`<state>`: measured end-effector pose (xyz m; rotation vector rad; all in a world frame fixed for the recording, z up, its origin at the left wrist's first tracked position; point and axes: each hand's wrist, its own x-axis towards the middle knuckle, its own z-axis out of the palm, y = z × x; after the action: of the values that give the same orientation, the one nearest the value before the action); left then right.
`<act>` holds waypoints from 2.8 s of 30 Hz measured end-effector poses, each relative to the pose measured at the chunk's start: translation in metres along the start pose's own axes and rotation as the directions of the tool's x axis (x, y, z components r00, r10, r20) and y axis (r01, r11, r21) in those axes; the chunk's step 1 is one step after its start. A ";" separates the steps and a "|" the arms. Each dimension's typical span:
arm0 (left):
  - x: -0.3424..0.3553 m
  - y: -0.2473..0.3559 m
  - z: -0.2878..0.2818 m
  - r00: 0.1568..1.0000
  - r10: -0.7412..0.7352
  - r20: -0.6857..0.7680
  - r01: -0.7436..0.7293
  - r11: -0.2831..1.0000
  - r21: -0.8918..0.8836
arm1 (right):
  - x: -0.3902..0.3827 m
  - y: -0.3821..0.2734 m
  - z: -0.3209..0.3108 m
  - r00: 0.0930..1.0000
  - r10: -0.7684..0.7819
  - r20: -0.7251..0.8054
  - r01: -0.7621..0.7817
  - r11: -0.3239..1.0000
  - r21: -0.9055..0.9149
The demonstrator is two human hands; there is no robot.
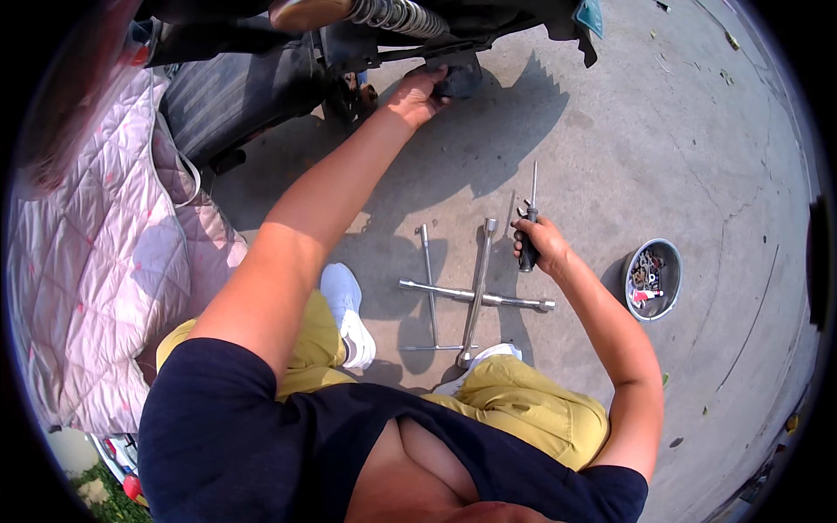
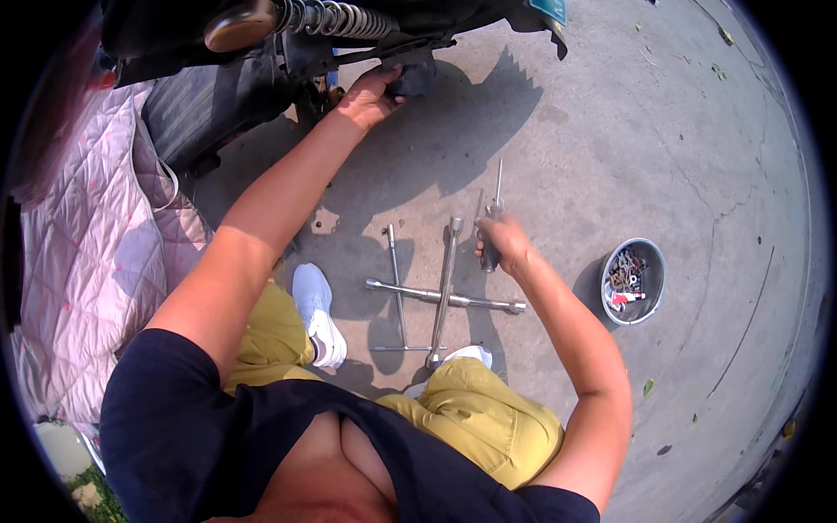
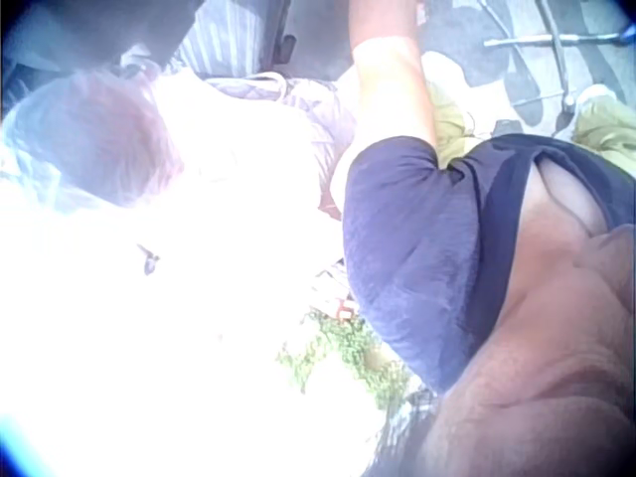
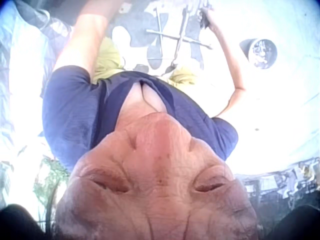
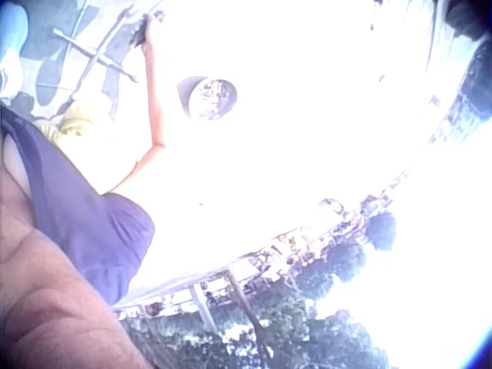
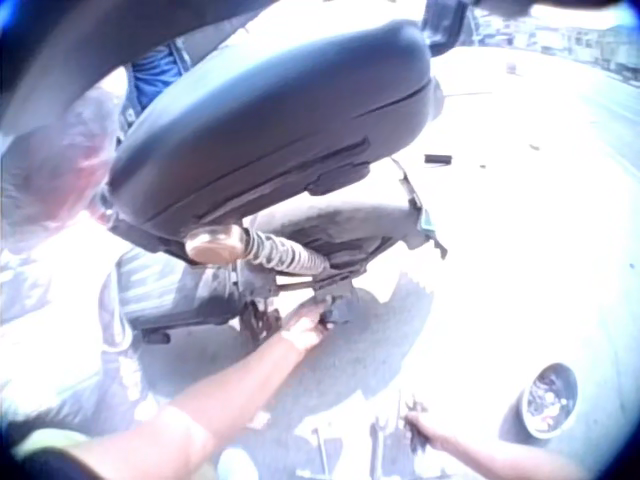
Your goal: The person uses a screwdriver and wrench to loosen and tighten bolts on the rear section of a scooter. They remove a plastic cover, adjust components near the suspension, and reattach the cover.
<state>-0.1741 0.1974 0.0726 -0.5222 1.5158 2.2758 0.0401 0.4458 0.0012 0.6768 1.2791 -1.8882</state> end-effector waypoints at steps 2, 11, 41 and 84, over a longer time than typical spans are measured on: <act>0.003 0.006 -0.005 1.000 -0.003 -0.003 0.003 0.999 0.037 | 0.003 0.001 -0.001 1.000 0.021 -0.005 -0.021 1.000 0.009; 0.008 0.012 -0.008 0.999 -0.019 -0.030 0.023 0.991 0.135 | 0.013 0.001 0.004 0.998 0.056 0.003 -0.057 0.998 0.025; -0.136 -0.142 -0.139 0.912 -0.293 0.286 -0.309 -0.035 0.950 | -0.014 -0.010 0.035 0.988 0.052 0.142 -0.022 0.978 -0.209; -0.061 -0.033 0.014 0.969 -0.030 0.245 0.064 0.989 -0.131 | -0.052 -0.053 0.059 0.930 -0.344 0.130 0.356 0.930 -0.087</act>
<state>-0.1071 0.2170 0.0814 -0.2979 1.2234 2.3210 0.0265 0.4178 0.0902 0.2909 1.4932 -2.0867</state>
